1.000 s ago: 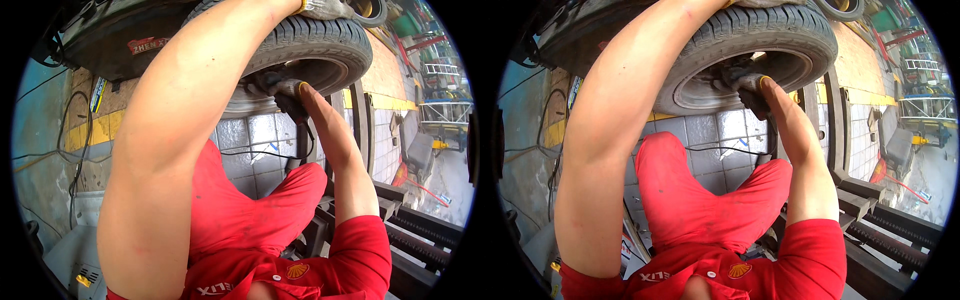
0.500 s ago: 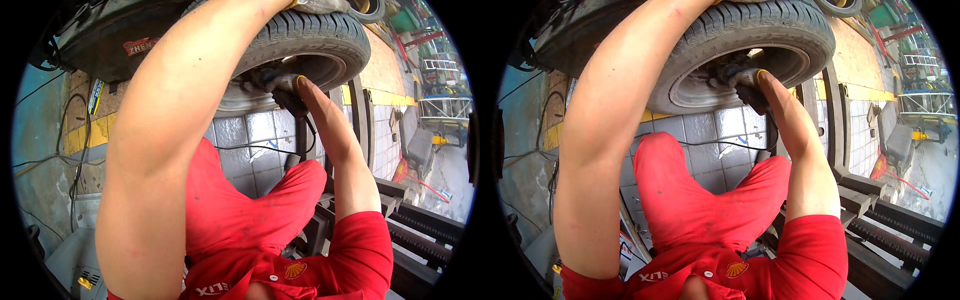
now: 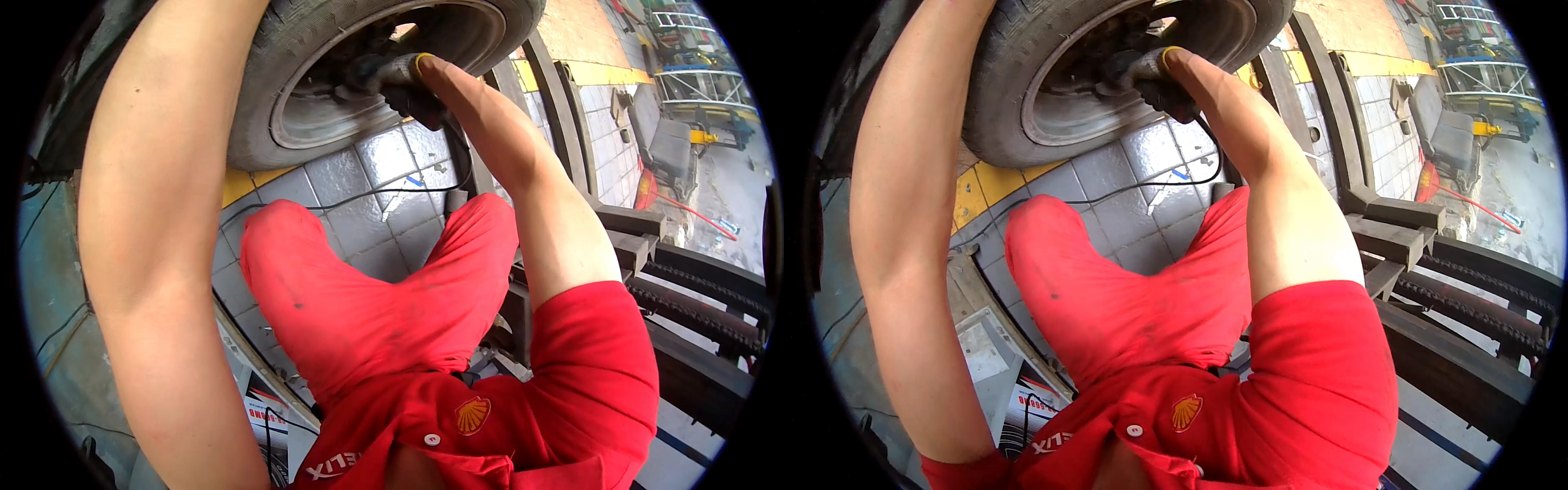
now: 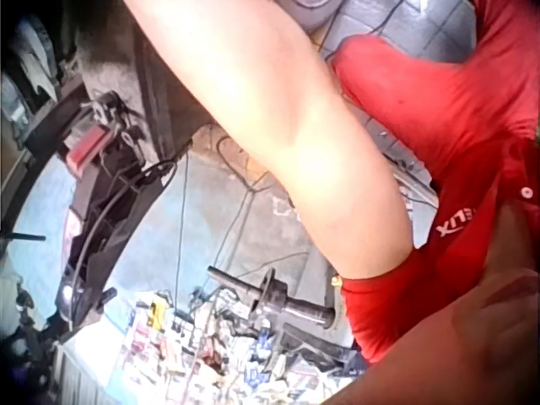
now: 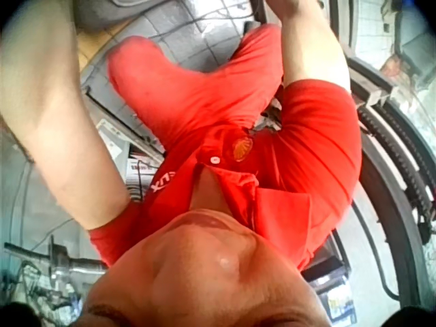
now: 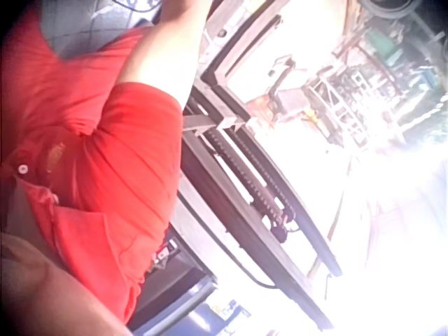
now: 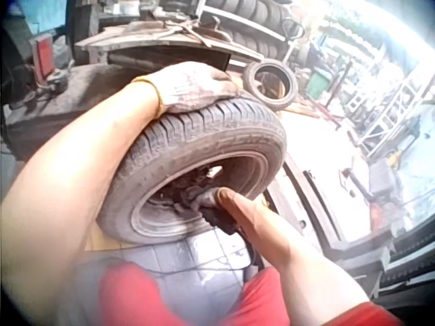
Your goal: The person uses an angle grinder to clean the inner rim of a car tire. They hold the tire with one hand and operate the grinder with the other, rotating the tire to access different sections of the rim surface.
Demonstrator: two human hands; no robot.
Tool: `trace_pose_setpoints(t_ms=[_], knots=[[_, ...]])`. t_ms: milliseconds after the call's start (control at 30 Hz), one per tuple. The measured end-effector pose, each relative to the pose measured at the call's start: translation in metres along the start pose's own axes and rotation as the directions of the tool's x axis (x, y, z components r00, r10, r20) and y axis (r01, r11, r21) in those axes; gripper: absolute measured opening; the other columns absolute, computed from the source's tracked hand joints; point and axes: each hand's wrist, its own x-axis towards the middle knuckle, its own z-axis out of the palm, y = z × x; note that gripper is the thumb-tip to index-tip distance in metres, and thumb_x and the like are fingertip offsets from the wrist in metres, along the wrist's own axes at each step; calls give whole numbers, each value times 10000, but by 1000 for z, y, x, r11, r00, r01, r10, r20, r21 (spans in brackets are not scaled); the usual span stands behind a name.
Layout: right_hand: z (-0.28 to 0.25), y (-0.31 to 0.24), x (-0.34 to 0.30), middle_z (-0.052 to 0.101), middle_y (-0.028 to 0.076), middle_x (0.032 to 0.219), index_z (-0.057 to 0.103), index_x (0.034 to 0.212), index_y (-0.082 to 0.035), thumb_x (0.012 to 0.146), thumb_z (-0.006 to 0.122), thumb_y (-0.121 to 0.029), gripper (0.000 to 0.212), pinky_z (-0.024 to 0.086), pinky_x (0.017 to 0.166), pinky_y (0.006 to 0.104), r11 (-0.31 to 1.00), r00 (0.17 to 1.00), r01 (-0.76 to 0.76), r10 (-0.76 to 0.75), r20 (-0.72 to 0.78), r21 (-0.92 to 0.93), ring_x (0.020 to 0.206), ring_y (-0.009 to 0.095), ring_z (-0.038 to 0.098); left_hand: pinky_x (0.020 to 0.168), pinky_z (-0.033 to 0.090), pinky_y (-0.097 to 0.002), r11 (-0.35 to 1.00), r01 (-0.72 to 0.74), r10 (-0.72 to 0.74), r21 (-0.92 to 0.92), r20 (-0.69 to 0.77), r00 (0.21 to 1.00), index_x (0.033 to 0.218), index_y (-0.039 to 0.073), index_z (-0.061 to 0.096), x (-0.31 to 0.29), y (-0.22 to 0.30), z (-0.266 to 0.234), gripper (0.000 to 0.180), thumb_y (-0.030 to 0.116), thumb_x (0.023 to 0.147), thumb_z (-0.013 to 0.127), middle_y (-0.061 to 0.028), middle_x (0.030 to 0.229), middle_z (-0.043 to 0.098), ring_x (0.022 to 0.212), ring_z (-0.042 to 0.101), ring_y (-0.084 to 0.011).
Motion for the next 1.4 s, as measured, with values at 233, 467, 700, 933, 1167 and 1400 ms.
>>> trace_pose_setpoints(t_ms=[233, 467, 700, 933, 1167, 1400], knots=[[11, 6, -1, 613, 134, 694, 663, 954, -59, 842, 796, -261, 266, 528, 484, 444, 999, 999, 11, -9, -43, 48, 525, 290, 619, 1015, 570, -448, 999, 17, -16, 27, -26, 1000, 1304, 137, 731, -3, -13, 21, 366, 312, 1101, 482, -200, 1273, 730, 1175, 713, -396], [11, 21, -8, 628, 150, 674, 660, 901, -35, 839, 793, -262, 271, 534, 479, 444, 1000, 1000, -5, 5, -3, -3, 504, 294, 629, 986, 593, -450, 998, -19, 24, 57, -83, 996, 1280, 174, 729, -5, -7, 16, 316, 248, 1078, 498, -199, 1278, 706, 1161, 715, -381], [-3, 40, -52, 642, 136, 701, 659, 888, -44, 863, 777, -291, 274, 536, 494, 432, 996, 978, 87, -83, -193, 15, 522, 272, 631, 971, 598, -453, 998, 55, -54, 12, -73, 996, 1277, 180, 730, -6, 0, 15, 315, 264, 1094, 488, -186, 1253, 720, 1139, 725, -381], [3, 40, -44, 667, 78, 735, 686, 860, -99, 819, 787, -303, 232, 502, 526, 417, 996, 981, 84, -86, -173, -17, 566, 247, 630, 957, 599, -452, 998, 45, -42, 41, -58, 997, 1273, 190, 734, 8, 2, 14, 322, 250, 1076, 486, -180, 1205, 732, 1121, 731, -377], [21, -2, -28, 638, 96, 698, 691, 881, -66, 839, 778, -240, 199, 533, 522, 424, 995, 997, -47, 52, -51, 93, 549, 263, 627, 964, 593, -445, 998, 5, -1, 59, -54, 999, 1223, 135, 746, -3, -9, 16, 316, 254, 1064, 501, -188, 1177, 740, 1107, 736, -378], [5, -9, -19, 638, 94, 699, 689, 875, -71, 838, 777, -246, 199, 527, 523, 423, 999, 997, 17, -15, -76, 30, 550, 261, 624, 1109, 495, -470, 829, 448, -424, -334, 149, 894, 1307, 90, 742, -1, 17, -12, 517, 478, 1065, 500, -248, 1348, 705, 1261, 669, -417]])
